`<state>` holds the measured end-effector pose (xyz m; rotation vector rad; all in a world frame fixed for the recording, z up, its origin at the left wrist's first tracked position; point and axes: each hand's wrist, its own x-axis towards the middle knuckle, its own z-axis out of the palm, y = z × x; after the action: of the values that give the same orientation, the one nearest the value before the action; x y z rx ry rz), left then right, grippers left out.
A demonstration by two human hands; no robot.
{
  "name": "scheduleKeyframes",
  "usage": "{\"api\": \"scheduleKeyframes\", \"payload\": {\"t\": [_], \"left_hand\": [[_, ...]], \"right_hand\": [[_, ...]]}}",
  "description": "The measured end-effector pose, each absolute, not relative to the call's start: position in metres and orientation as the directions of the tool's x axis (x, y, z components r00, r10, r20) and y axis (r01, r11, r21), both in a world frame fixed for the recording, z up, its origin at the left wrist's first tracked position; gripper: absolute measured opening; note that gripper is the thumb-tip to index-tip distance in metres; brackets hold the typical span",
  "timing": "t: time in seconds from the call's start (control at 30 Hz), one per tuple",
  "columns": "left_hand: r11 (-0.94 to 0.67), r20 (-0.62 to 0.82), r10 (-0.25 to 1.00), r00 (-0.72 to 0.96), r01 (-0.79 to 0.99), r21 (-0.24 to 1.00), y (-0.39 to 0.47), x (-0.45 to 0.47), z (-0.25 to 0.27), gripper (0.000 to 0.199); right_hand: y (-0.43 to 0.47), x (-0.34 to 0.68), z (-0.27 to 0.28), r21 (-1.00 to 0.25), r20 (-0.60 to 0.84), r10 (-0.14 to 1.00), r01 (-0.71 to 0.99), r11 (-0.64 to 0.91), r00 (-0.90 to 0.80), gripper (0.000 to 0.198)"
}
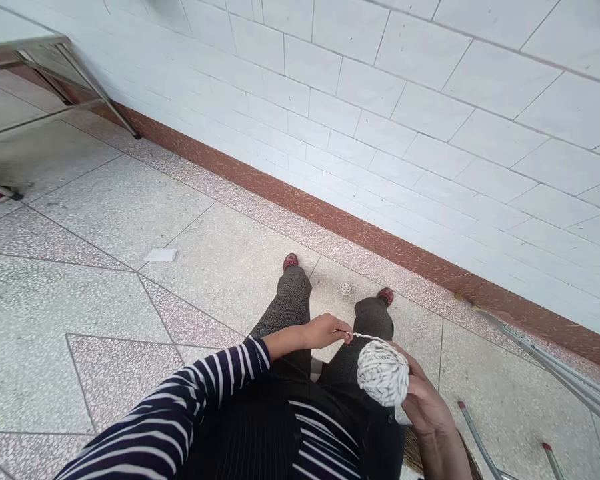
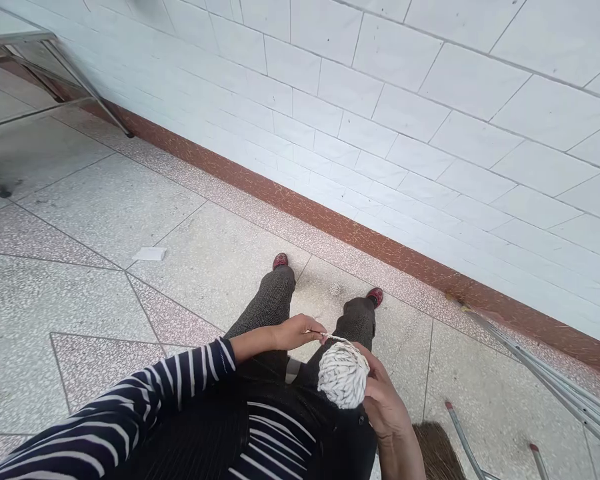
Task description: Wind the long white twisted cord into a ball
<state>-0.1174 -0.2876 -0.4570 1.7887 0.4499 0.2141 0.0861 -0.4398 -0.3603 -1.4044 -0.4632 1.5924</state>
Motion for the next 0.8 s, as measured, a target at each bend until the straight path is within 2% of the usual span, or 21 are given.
{"api": "scheduleKeyframes", "payload": {"t": [0.13, 0.2, 0.27, 0.33, 0.4, 0.5, 0.6, 0.7, 0.8], "left_hand": [[-0.427, -0.146, 0.487, 0.861, 0.380, 0.821, -0.263, -0.135, -0.469, 0.023], [-0.486, -0.152, 0.574, 0.805, 0.484, 0.728, -0.252, -0.139, -0.466, 0.019], [-0.510, -0.099, 0.631, 0.769, 0.508, 0.694, -0.249, -0.136, -0.455, 0.021], [-0.539, 0.027, 0.611, 0.791, 0.391, 0.746, -0.255, -0.125, -0.436, 0.038], [-0.553, 0.185, 0.519, 0.835, 0.162, 0.817, -0.269, -0.111, -0.417, 0.050], [-0.509, 0.322, 0.398, 0.859, -0.085, 0.856, -0.292, -0.094, -0.401, 0.035], [-0.442, 0.230, 0.409, 0.883, -0.028, 0.897, -0.303, -0.094, -0.409, 0.022], [-0.396, 0.078, 0.431, 0.899, 0.111, 0.912, -0.299, -0.109, -0.426, 0.027], [-0.399, -0.003, 0.415, 0.910, 0.185, 0.898, -0.292, -0.125, -0.440, 0.031]], "right_hand": [[-0.445, 0.099, -0.347, -0.789, -0.551, 0.811, -0.441, -0.428, 0.198, 0.049], [-0.443, 0.100, -0.335, -0.785, -0.554, 0.811, -0.444, -0.432, 0.189, 0.054], [-0.438, 0.095, -0.323, -0.790, -0.543, 0.829, -0.418, -0.449, 0.134, 0.061], [-0.429, 0.084, -0.314, -0.809, -0.522, 0.851, -0.351, -0.471, 0.062, 0.066], [-0.420, 0.072, -0.309, -0.836, -0.504, 0.864, -0.250, -0.488, -0.001, 0.065], [-0.411, 0.059, -0.307, -0.858, -0.491, 0.869, -0.144, -0.493, -0.057, 0.063], [-0.413, 0.059, -0.311, -0.833, -0.523, 0.852, -0.191, -0.518, -0.032, 0.061], [-0.421, 0.065, -0.318, -0.778, -0.578, 0.816, -0.322, -0.539, 0.031, 0.060], [-0.425, 0.068, -0.323, -0.755, -0.581, 0.810, -0.424, -0.501, 0.077, 0.064]]}}
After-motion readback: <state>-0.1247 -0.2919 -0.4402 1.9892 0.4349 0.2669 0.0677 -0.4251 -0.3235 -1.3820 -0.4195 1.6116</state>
